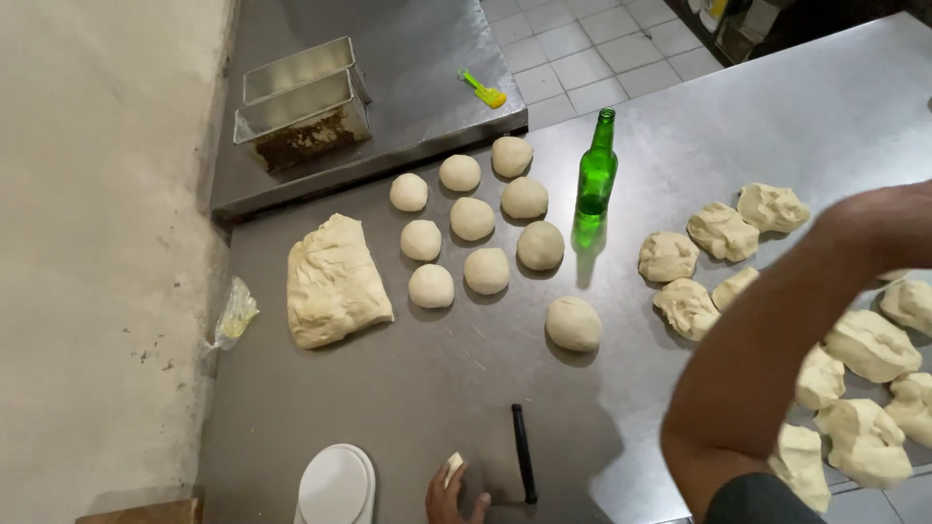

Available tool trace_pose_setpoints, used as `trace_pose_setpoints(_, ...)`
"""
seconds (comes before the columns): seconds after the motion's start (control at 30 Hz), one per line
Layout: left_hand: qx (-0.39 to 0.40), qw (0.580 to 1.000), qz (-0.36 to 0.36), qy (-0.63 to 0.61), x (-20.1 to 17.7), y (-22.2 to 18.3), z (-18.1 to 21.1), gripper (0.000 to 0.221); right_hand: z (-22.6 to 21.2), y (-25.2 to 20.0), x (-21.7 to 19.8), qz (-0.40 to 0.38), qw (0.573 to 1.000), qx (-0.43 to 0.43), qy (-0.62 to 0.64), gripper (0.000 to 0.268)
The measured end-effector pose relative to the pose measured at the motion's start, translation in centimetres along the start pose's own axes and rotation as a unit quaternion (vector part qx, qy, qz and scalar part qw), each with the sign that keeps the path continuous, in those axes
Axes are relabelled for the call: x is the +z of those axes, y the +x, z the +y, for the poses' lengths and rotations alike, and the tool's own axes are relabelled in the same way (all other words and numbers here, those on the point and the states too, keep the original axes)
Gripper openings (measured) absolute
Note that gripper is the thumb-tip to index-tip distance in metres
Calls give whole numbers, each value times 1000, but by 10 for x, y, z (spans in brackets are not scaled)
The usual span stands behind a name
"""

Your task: Dividing and shaping portions of bread dough on a stainless steel workbench using a digital scale and scraper.

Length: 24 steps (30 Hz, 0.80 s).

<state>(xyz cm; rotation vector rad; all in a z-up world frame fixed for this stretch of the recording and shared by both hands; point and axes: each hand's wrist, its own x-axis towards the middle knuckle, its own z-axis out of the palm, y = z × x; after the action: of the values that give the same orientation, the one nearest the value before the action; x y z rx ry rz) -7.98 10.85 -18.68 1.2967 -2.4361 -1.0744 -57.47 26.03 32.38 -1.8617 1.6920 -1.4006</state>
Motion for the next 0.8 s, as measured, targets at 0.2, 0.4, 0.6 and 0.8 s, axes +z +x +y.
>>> trace_pose_setpoints(0.2,-72,992,-51,89,-35,-29,75,77,-70,98,142,-299,952,35,50,84)
trace_pose_setpoints(0.4,-30,999,2,24,-18,-21,28,73,-72,88,292,-517,851,38,82,99)
trace_pose_setpoints(0.6,-36,995,74,53,3,-22,-18,77,-1,-3,335,-367,918,0,153,83)
trace_pose_setpoints(0.8,-10,995,104,3,-15,-28,40,98,91,-126,303,-302,875,302,229,70)
